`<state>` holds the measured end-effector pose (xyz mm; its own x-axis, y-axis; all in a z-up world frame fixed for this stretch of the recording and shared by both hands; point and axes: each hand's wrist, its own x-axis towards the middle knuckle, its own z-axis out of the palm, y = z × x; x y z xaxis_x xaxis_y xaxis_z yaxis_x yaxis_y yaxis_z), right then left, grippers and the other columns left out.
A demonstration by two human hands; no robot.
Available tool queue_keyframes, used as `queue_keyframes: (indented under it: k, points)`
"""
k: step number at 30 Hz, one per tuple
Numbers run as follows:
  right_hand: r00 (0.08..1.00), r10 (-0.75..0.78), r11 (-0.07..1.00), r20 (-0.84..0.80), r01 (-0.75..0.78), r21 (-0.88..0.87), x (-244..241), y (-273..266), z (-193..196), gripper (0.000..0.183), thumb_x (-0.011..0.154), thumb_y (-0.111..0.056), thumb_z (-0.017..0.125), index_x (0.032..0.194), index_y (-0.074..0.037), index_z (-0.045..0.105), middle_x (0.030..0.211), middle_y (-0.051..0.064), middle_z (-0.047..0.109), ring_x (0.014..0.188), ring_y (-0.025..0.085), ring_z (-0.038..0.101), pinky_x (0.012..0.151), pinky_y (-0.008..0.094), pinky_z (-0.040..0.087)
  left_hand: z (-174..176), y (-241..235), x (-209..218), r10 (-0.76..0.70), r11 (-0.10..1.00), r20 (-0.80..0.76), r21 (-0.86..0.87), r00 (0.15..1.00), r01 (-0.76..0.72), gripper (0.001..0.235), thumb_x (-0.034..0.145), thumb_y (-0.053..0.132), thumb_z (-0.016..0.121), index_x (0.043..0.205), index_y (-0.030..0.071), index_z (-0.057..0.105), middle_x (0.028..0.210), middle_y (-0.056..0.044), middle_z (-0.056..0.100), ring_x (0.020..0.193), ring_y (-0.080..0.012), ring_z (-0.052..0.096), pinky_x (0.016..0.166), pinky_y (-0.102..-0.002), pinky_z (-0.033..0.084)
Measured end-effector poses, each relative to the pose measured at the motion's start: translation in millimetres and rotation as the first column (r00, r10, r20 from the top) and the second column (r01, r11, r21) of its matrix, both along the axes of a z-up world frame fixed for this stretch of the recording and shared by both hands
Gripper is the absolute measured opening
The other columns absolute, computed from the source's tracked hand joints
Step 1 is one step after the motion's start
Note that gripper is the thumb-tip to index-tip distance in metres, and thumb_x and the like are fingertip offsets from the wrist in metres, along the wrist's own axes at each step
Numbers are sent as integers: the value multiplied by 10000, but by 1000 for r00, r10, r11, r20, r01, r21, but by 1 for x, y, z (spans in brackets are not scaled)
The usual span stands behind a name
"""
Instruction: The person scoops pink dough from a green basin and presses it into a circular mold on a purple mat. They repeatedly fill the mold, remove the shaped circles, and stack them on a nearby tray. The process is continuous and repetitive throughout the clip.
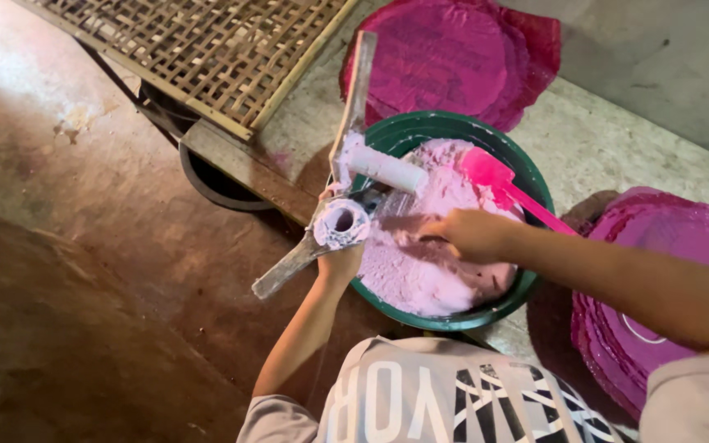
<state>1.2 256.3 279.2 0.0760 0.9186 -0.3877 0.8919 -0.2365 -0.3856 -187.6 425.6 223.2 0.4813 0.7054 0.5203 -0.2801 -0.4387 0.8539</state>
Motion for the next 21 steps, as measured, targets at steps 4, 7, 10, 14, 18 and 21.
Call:
queue_keyframes:
  k: [4,7,10,14,18,21]
  points:
    - [973,-199,980,-117,201,-2,-13,-44,64,420,889,-206,637,1303,-231,705,967,114,778,800,283,763,738,390,570,31,27,-1,50,996,-88,83,995,-43,336,874,87,722,1183,17,610,1007,-78,682,925,-187,665,885,-320,541]
    - [947,-131,956,-295,200,216,5,-81,115,357,919,-152,619,1266,-127,700,1009,66,822,773,177,787,701,348,591,55,42,-4,83,992,-199,107,976,-62,448,848,176,746,1239,16,598,987,-80,700,891,-183,684,850,-326,554]
    - [824,-444,881,-351,473,-2,26,-109,136,416,976,-156,664,1386,-125,730,820,257,599,637,223,422,585,426,441,75,26,9,-19,969,-248,233,969,79,504,872,228,752,1315,50,593,1120,-86,698,1004,-216,690,892,-352,550]
    - [788,-472,857,-396,515,2,45,-118,136,388,983,-196,671,1367,-214,726,731,165,657,544,208,508,532,367,435,87,6,20,-105,861,-358,435,928,265,573,869,298,771,1377,102,592,1260,-92,695,1117,-260,700,929,-377,548]
    - [931,-181,885,315,15,466,40,-87,167,307,925,-382,674,1227,-356,718,881,-5,787,661,192,682,544,323,526,96,10,29,-63,821,-539,450,840,350,705,813,380,796,1442,167,557,1187,-85,695,1062,-268,707,893,-372,561]
    - [769,-89,995,633,93,27,-1,-50,158,515,925,-248,593,1390,-465,634,1039,-48,696,765,205,732,580,381,568,84,-7,44,-58,854,-544,408,837,324,704,809,342,801,1440,132,569,1221,-110,695,1088,-301,691,900,-398,543]
